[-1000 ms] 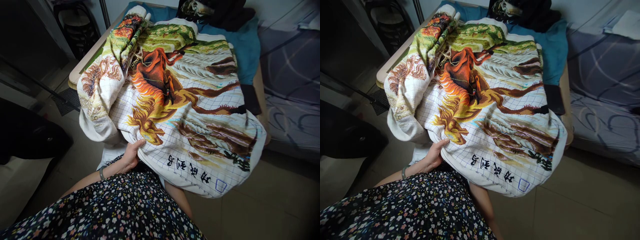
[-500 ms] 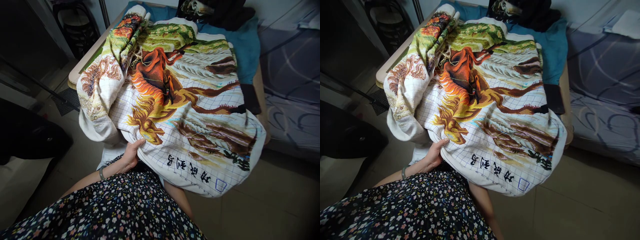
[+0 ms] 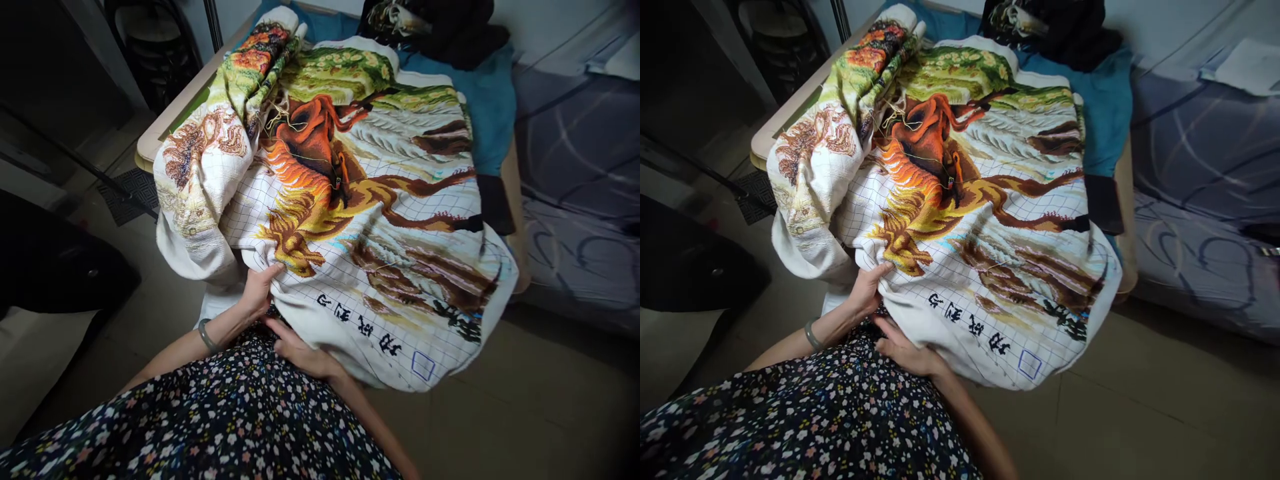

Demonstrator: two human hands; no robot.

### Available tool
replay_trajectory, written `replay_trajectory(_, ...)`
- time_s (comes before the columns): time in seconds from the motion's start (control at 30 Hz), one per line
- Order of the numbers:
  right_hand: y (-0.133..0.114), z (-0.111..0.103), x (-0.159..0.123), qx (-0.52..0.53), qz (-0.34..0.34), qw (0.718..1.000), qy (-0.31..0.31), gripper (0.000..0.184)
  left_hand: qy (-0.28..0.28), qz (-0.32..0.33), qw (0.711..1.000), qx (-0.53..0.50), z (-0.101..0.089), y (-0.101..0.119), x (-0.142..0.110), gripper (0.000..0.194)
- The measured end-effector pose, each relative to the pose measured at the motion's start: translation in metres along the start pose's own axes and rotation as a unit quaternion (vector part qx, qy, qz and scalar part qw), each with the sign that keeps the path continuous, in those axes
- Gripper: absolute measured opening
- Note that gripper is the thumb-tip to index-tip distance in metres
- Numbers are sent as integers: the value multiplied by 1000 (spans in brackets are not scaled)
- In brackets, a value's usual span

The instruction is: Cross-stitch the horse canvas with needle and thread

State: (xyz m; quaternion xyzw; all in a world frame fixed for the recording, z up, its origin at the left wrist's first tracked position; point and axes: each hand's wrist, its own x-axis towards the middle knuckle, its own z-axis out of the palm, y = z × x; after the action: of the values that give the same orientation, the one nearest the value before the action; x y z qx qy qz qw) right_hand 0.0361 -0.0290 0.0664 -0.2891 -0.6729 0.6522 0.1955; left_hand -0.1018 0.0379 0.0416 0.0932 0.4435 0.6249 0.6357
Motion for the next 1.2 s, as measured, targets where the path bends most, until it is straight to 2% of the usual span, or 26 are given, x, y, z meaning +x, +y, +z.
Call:
replay_trajectory(0.07, -11, -12, -11, 94, -34, 992, -75, 86, -1, 16, 1000, 8, -3, 6, 5, 79)
replay_trajectory(0.13, -25, -30, -15, 124, -80, 987, -57, 74, -37, -3, 999, 15, -8, 16, 6, 78)
replay_trajectory(0.17, -31, -40, -12, 73, -107, 991, 19, 56, -60, -22, 998, 19, -10, 22, 5, 78)
replay_trajectory(0.2, -35, -50, -5, -11, -140, 983, 117, 37, -79, -41, 996, 22, -12, 27, 3, 79)
replay_trajectory(0.23, -36, -58, 5, -93, -165, 961, 204, 24, -88, -48, 995, 22, -13, 32, 0, 79)
replay_trajectory(0.27, -35, -65, 18, -159, -182, 940, 242, 20, -91, -47, 995, 22, -15, 36, -3, 78)
replay_trajectory(0.3, -32, -71, 32, -207, -199, 926, 247, 20, -90, -45, 995, 20, -16, 38, -5, 76)
replay_trajectory(0.4, -17, -74, 70, -316, -224, 897, 215, 21, -78, -61, 995, 13, -19, 38, -11, 71)
replay_trajectory(0.5, -5, -70, 92, -382, -244, 867, 206, 19, -60, -80, 995, 6, -23, 31, -11, 69)
replay_trajectory(0.63, -3, -74, 98, -380, -273, 867, 171, 22, -45, -89, 995, 6, -27, 26, -8, 59)
replay_trajectory(0.8, -7, -79, 95, -423, -255, 863, 108, 20, -35, -101, 994, -3, -26, 26, -8, 64)
replay_trajectory(0.87, -8, -75, 95, -383, -243, 883, 120, 20, -32, -97, 995, 2, -24, 26, -9, 60)
replay_trajectory(0.9, -8, -72, 94, -333, -226, 905, 138, 21, -32, -95, 995, 4, -24, 25, -9, 56)
replay_trajectory(0.97, -10, -69, 95, -165, -166, 955, 183, 22, -32, -92, 995, 4, -23, 25, -9, 49)
replay_trajectory(1.0, -11, -68, 95, -63, -129, 969, 202, 24, -33, -93, 995, 0, -23, 25, -9, 48)
replay_trajectory(1.03, -12, -69, 96, 35, -96, 971, 215, 27, -33, -95, 995, -6, -22, 24, -9, 49)
replay_trajectory(1.1, -15, -73, 99, 181, -61, 953, 235, 34, -32, -102, 994, -20, -21, 23, -9, 55)
replay_trajectory(1.2, -15, -83, 102, 251, -74, 928, 267, 36, -26, -109, 993, -36, -20, 22, -9, 65)
